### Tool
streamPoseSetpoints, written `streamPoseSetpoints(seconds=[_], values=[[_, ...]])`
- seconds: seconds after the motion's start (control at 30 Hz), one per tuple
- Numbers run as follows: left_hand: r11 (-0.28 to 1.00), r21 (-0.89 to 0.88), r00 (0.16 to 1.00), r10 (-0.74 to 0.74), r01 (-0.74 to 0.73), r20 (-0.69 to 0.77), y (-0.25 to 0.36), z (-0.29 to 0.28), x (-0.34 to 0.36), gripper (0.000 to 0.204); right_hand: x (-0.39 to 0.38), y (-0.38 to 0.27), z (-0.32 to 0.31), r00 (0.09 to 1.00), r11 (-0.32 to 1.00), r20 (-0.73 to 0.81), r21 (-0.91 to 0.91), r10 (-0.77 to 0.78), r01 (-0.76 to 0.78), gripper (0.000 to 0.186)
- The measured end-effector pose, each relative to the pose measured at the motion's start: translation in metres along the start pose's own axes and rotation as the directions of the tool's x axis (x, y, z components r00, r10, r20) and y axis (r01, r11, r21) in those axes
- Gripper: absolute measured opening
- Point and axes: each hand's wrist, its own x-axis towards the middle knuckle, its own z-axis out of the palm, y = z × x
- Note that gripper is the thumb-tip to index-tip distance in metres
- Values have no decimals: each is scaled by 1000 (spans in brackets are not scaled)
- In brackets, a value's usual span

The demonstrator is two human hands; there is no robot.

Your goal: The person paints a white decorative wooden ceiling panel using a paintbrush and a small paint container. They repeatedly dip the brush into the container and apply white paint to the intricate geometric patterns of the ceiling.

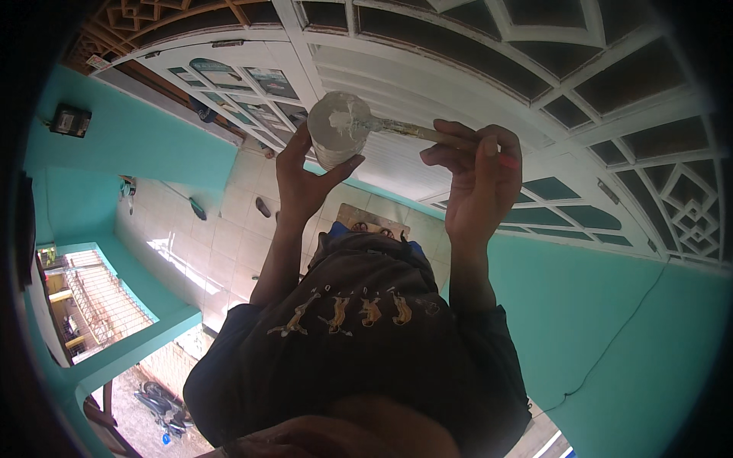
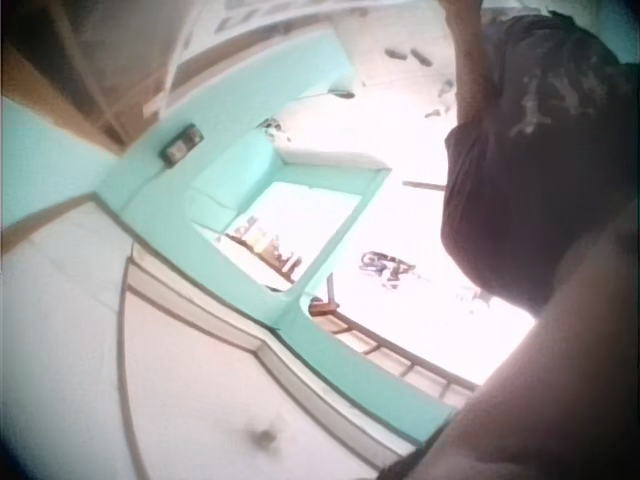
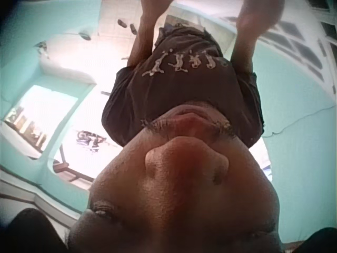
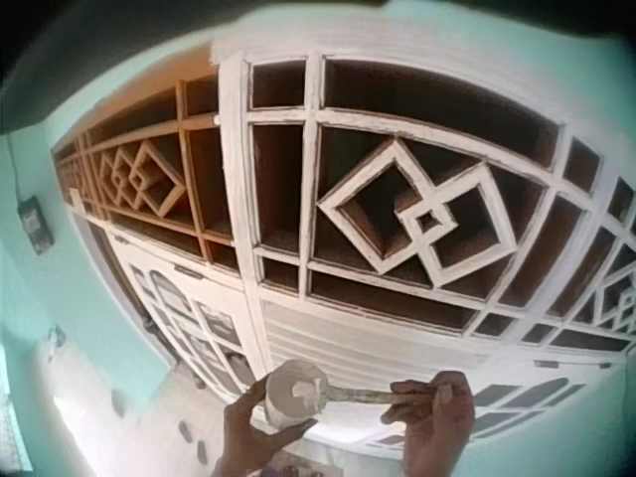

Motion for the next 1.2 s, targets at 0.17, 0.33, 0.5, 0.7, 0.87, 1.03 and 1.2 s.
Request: streamPoseSetpoints(seconds=[0.17,0.33,0.5,0.7,0.87,1.03,1.2], values=[[1000,20,1000,11,-11,19,3,0,5,74,1,0,-3,999,1000,-46,27,8,-7,20],[1000,-7,999,-28,28,45,7,3,9,74,4,-2,-5,993,995,-107,94,41,-31,21],[999,-22,998,-28,29,51,7,4,13,71,6,1,-5,994,991,-87,122,70,-59,19],[999,-25,998,-36,37,46,9,5,15,71,7,1,-1,995,990,-66,119,79,-71,20],[999,-32,999,-42,43,32,10,6,16,72,8,1,-2,996,987,-69,152,64,-53,20],[999,-34,999,-34,34,10,13,3,16,72,11,-1,1,996,985,-65,163,62,-51,21],[999,-40,1000,12,-12,6,22,1,29,72,29,-16,8,999,973,-25,228,46,-39,21]])
